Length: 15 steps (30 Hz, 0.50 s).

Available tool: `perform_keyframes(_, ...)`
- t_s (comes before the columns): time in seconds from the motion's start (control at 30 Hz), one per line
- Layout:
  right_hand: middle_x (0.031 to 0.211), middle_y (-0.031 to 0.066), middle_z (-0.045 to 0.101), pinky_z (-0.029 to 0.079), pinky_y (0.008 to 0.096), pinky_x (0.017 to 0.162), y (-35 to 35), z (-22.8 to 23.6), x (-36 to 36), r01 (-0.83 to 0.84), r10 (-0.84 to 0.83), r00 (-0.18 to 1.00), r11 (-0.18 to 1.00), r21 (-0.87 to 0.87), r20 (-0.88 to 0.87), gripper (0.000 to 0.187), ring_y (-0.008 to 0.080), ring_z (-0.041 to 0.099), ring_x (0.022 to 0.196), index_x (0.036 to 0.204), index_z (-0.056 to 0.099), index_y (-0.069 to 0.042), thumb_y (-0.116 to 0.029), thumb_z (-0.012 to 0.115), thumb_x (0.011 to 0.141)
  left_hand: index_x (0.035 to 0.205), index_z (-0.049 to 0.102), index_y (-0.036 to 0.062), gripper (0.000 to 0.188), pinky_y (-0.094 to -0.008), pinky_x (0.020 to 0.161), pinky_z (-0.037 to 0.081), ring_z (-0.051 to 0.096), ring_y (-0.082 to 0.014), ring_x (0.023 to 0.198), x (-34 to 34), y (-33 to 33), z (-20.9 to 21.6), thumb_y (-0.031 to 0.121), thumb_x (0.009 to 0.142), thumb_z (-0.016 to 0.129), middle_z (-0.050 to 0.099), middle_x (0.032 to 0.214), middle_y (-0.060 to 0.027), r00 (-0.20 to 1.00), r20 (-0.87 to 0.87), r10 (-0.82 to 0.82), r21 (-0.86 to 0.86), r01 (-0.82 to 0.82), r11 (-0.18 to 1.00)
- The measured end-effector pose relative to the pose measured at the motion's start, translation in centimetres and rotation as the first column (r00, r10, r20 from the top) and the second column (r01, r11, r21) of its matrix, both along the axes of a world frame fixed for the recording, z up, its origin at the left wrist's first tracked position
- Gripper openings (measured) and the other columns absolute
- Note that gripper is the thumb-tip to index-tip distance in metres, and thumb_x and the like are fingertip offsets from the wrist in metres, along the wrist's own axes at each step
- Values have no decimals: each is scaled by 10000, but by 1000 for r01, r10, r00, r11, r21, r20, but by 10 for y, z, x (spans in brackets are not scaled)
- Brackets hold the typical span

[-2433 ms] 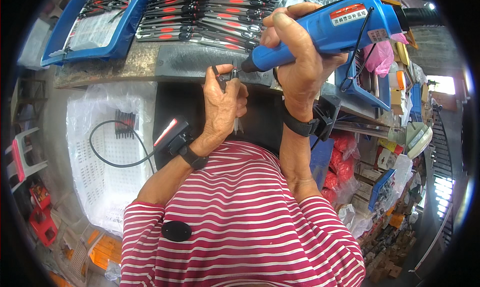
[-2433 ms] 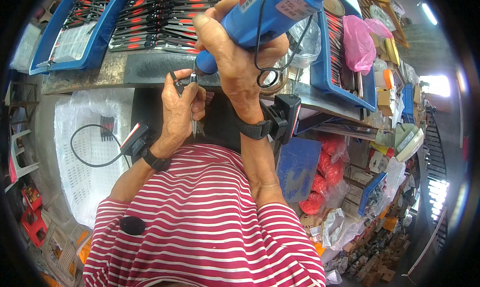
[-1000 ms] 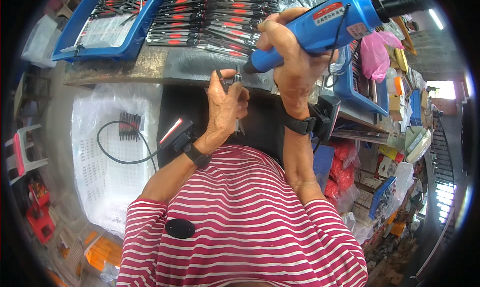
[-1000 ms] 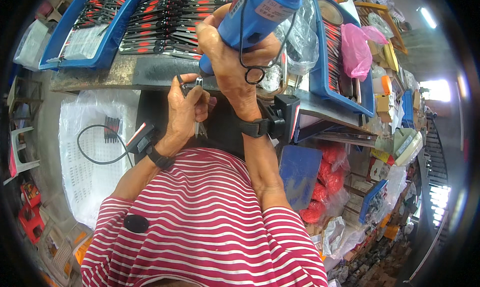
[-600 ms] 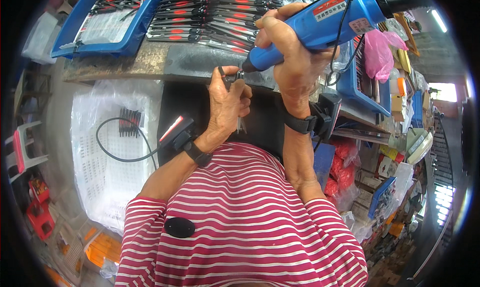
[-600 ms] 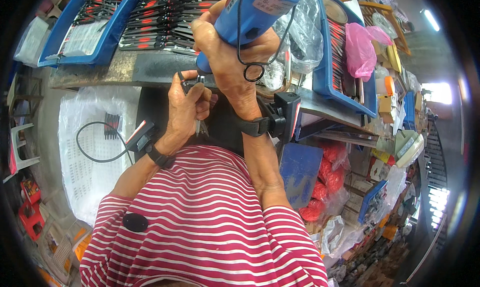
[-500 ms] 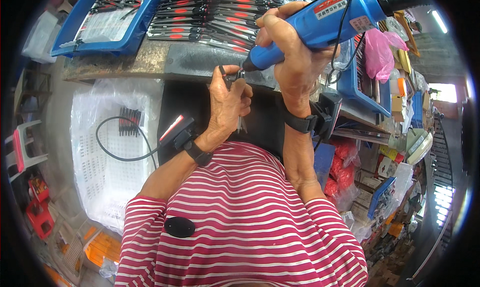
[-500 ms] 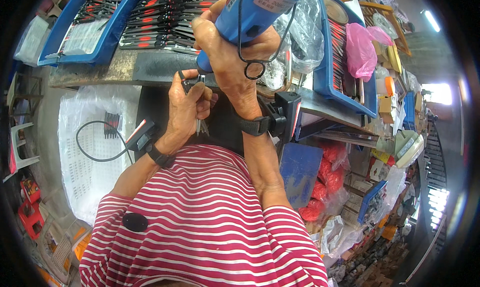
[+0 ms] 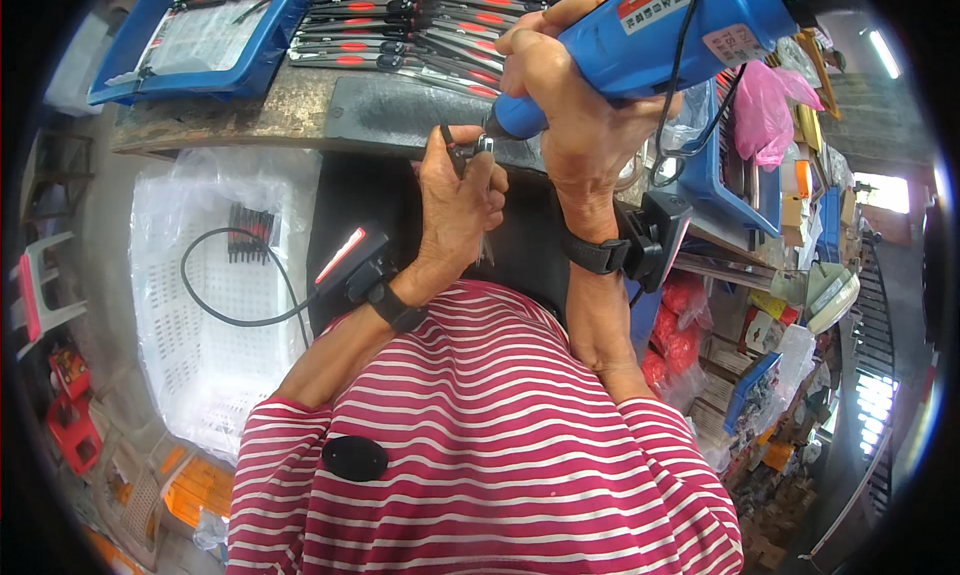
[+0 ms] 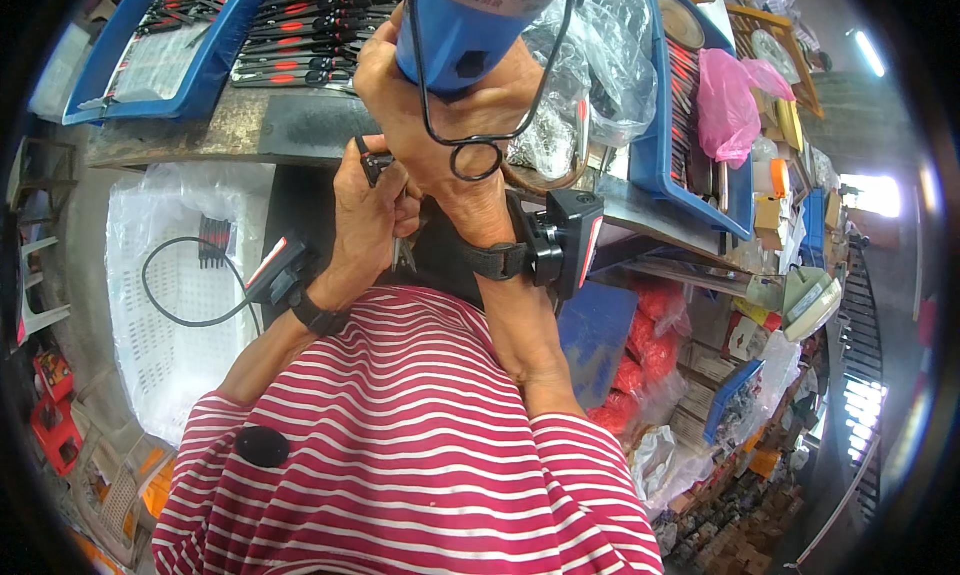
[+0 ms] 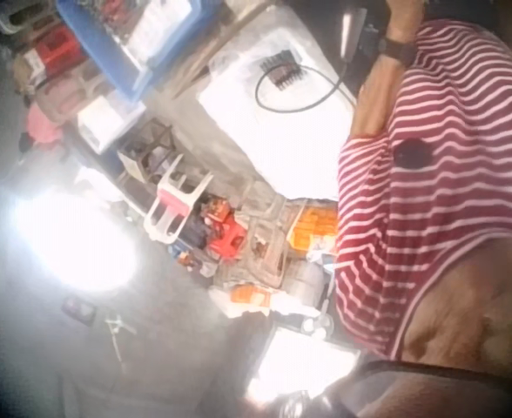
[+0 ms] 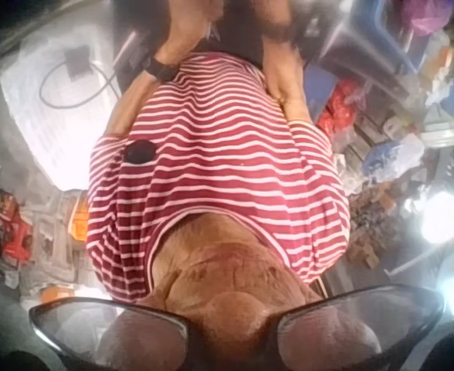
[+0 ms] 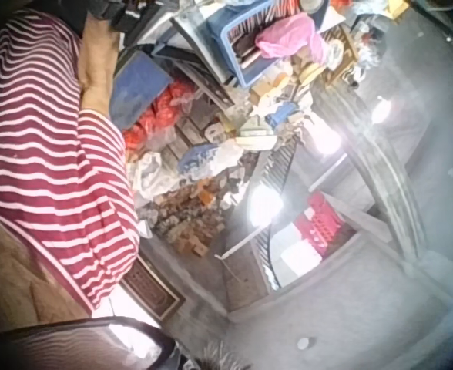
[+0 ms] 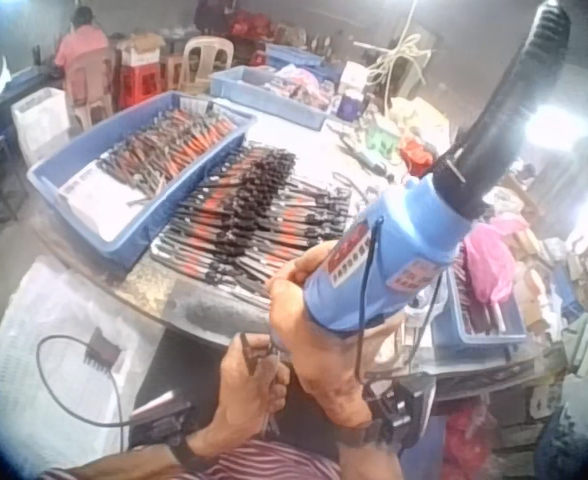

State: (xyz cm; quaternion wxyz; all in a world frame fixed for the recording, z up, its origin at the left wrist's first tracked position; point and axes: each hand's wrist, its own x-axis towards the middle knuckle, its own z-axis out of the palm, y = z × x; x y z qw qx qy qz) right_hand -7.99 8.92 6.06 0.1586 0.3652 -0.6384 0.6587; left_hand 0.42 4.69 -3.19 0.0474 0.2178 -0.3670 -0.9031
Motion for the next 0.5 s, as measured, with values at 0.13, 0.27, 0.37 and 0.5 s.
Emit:
perform_keyframes(0.13, 606, 39, 591, 496, 265, 603, -2, -8, -3, 29, -30, 999, 999, -30, -22, 34, 151, 610, 604, 647, 595, -12, -8, 581, 677, 1097, 348, 68, 258, -168, 368, 283, 394, -47, 460, -1, 3, -2, 52, 874, 476, 490, 646, -42, 1000, 6, 23, -50, -23, 999)
perform_keyframes(0.27, 618, 27, 597, 481, 241, 575, 1, -15, 1, 108, -107, 994, 993, 51, -25, 15, 126, 598, 578, 672, 596, -21, -22, 598, 687, 1084, 352, 59, 236, -169, 360, 272, 385, -43, 452, -3, 6, -4, 48, 879, 468, 477, 628, -33, 998, -35, 61, -61, -63, 996)
perform_keyframes(0.37, 622, 14, 598, 469, 215, 548, 1, -12, 2, 164, -156, 986, 975, 150, -65, 20, 103, 585, 550, 695, 594, -23, -30, 612, 699, 1079, 351, 55, 225, -174, 356, 262, 373, -40, 441, 1, 3, 1, 44, 882, 460, 467, 620, -29, 998, -41, 39, -103, -43, 994)
perform_keyframes(0.5, 644, 0, 581, 417, 214, 461, 1, -5, 1, 194, -176, 978, 967, 168, -115, 62, 111, 554, 510, 700, 583, -67, -77, 644, 691, 1081, 343, 60, 229, -182, 353, 247, 355, -40, 428, 1, 2, 7, 39, 883, 454, 456, 609, -27, 999, -39, 18, -106, -22, 994)
